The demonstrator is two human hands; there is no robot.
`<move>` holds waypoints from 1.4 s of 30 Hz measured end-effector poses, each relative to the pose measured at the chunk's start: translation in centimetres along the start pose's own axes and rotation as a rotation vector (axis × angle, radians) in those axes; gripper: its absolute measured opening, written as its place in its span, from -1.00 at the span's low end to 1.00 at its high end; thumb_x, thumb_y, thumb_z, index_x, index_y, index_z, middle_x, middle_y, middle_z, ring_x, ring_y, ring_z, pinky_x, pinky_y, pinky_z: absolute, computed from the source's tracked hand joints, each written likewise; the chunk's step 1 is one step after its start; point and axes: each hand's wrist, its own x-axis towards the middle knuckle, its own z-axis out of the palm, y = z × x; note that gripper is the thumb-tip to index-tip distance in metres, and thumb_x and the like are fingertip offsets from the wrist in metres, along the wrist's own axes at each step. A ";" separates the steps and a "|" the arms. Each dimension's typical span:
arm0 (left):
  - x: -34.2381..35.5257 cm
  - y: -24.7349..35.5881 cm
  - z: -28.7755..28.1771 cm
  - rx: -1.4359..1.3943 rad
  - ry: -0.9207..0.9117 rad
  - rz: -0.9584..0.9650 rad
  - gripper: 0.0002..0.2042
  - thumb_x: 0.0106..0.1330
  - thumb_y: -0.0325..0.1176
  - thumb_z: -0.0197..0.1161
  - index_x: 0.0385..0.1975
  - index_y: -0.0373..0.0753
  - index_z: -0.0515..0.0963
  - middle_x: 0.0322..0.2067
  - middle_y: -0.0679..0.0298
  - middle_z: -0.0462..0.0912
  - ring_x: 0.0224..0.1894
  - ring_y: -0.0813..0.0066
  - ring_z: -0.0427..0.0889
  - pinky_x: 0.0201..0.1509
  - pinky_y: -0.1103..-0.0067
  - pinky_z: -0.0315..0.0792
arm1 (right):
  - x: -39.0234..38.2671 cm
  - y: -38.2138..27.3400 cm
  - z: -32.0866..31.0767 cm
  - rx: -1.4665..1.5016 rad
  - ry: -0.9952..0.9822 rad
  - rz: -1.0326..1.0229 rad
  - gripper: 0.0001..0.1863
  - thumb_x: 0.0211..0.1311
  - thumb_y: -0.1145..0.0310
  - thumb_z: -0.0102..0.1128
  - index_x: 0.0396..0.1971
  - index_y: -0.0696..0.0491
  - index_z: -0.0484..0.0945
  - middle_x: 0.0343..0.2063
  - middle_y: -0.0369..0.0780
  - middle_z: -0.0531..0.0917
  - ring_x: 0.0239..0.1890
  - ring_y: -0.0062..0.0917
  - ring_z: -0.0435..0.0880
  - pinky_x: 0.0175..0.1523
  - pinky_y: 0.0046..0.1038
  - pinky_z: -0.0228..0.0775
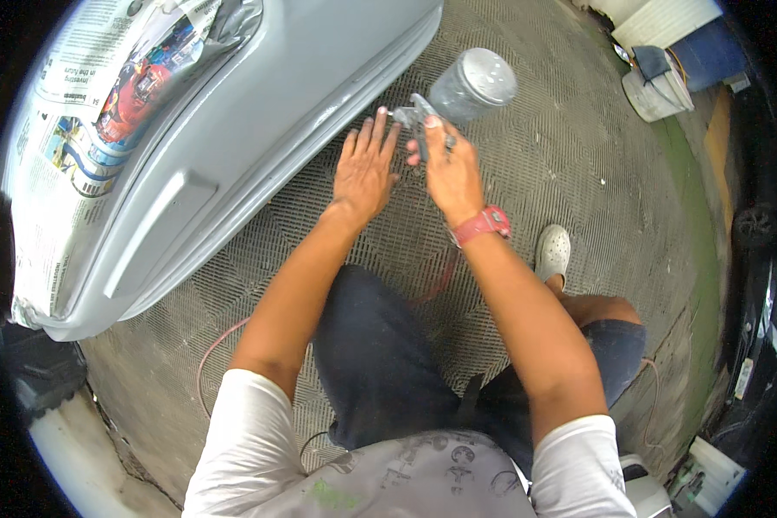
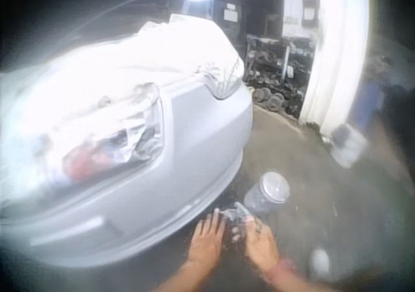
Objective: The person uses a spray gun to apply paint to a car bumper that is partially covered with newspaper. The person moves around the bumper, spraying different sections in steady passes.
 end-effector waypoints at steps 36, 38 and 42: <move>9.2 11.1 4.9 -0.374 0.056 -0.734 -0.30 0.35 -0.33 0.37 0.50 -0.29 0.35 0.59 -0.22 0.21 0.18 -0.15 0.71 0.28 0.24 0.64 | 11.6 4.9 -7.9 0.275 -0.540 0.065 -0.41 0.74 -0.06 -0.04 0.18 0.20 0.68 -0.45 -0.24 0.71 -0.42 -0.57 0.68 -0.23 -0.38 0.58; 8.9 14.1 5.9 -0.741 -0.028 -0.965 -0.36 0.39 -0.31 0.34 0.46 -0.32 0.40 0.51 -0.18 0.37 0.26 -0.07 0.68 0.31 0.25 0.62 | 12.5 5.7 -7.9 0.121 -0.569 0.059 -0.40 0.71 -0.08 0.01 0.18 0.20 0.67 -0.43 -0.22 0.73 -0.42 -0.54 0.72 -0.23 -0.40 0.59; 6.9 21.1 5.2 -1.830 0.568 -1.307 -0.54 0.62 -0.27 0.17 0.42 -0.34 0.44 0.34 0.07 0.62 0.31 0.20 0.66 0.40 0.28 0.57 | 11.7 6.6 -7.4 0.285 -0.713 0.157 -0.40 0.71 -0.08 -0.01 0.24 0.17 0.65 -0.41 -0.18 0.76 -0.41 -0.49 0.75 -0.21 -0.38 0.63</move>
